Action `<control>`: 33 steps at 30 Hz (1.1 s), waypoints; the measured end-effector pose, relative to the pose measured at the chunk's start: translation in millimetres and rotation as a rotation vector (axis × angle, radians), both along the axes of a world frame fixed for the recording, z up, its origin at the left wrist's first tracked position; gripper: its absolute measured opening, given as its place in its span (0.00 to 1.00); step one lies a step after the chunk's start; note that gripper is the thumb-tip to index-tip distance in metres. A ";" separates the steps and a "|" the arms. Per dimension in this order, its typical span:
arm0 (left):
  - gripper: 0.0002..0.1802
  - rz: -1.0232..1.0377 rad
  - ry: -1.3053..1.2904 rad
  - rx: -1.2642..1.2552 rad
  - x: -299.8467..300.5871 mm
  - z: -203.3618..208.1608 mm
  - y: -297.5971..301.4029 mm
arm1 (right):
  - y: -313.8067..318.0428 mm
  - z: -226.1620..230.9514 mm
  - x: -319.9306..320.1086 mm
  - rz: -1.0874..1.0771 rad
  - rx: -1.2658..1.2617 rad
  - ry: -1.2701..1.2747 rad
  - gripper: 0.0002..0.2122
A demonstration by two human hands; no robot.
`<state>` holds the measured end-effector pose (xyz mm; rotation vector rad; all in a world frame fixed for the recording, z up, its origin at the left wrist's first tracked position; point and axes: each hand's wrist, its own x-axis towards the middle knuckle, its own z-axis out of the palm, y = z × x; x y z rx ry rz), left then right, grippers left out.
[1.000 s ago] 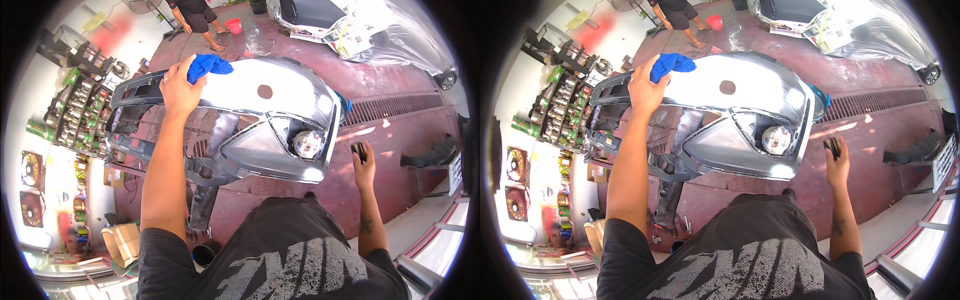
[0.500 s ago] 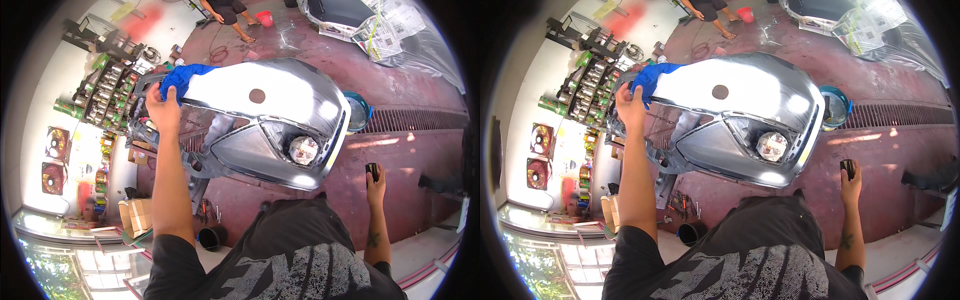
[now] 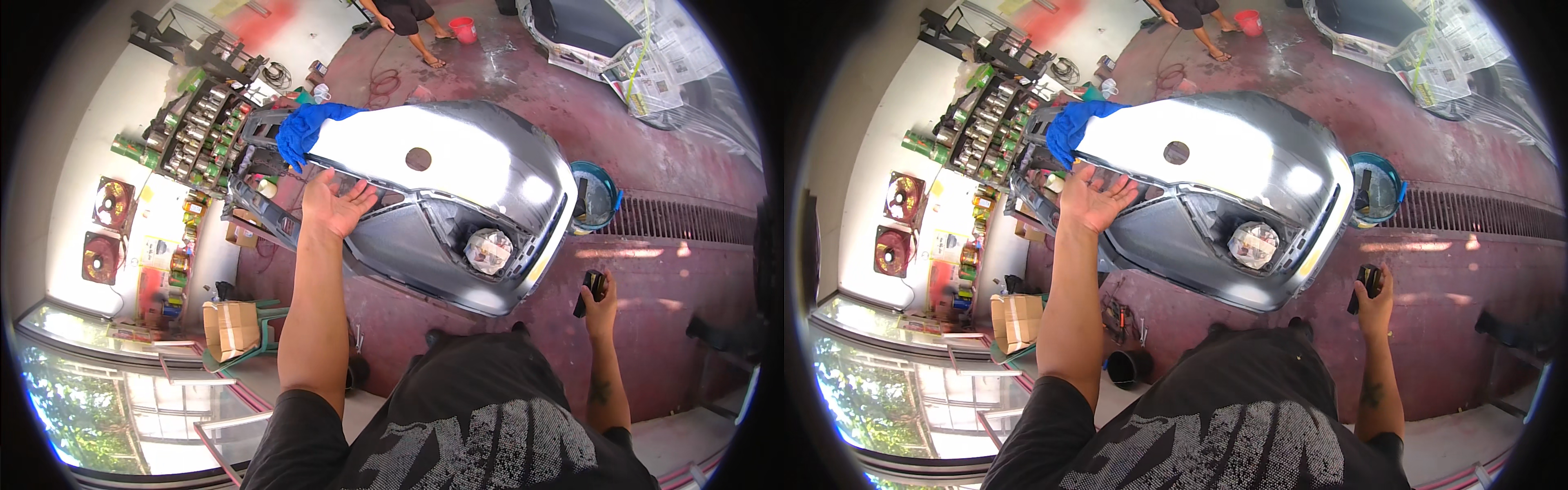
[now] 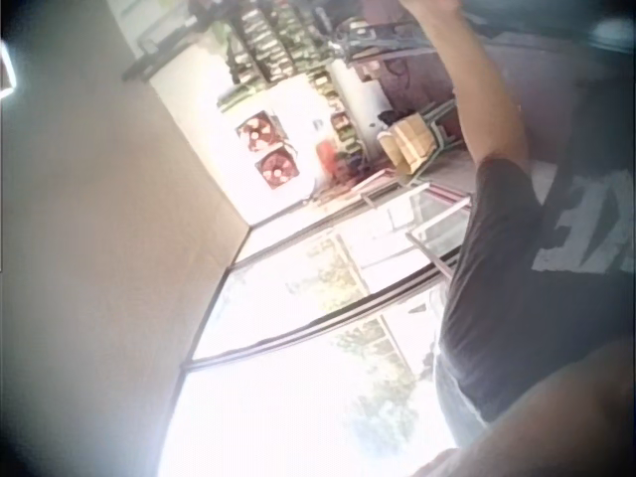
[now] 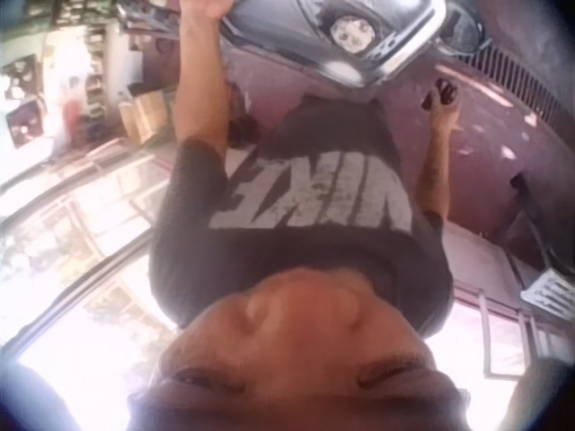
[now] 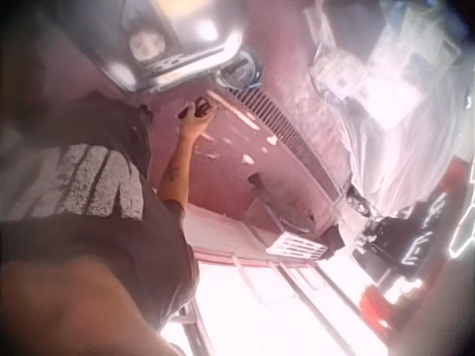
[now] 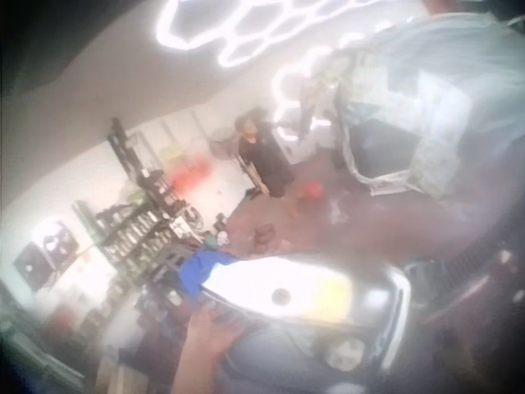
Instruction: The person uses a small sanding block to rub the surface of a silver car bumper, then wipes the area with a blue cloth. They repeat this sanding and wiping process across different sections of the bumper's surface.
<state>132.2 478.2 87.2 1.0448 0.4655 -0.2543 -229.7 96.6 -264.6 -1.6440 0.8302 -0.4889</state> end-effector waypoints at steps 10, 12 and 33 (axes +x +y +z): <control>0.31 0.065 -0.009 -0.104 10.2 -23.7 -32.9 | 5.3 -10.8 -13.4 0.078 0.014 0.014 0.36; 0.27 0.135 -0.019 -0.131 17.2 -39.6 -27.2 | 5.3 -0.4 -11.9 0.093 0.039 0.040 0.35; 0.27 -0.139 -0.024 0.035 13.9 -33.6 -19.9 | 27.7 9.3 41.0 0.273 0.023 -0.019 0.36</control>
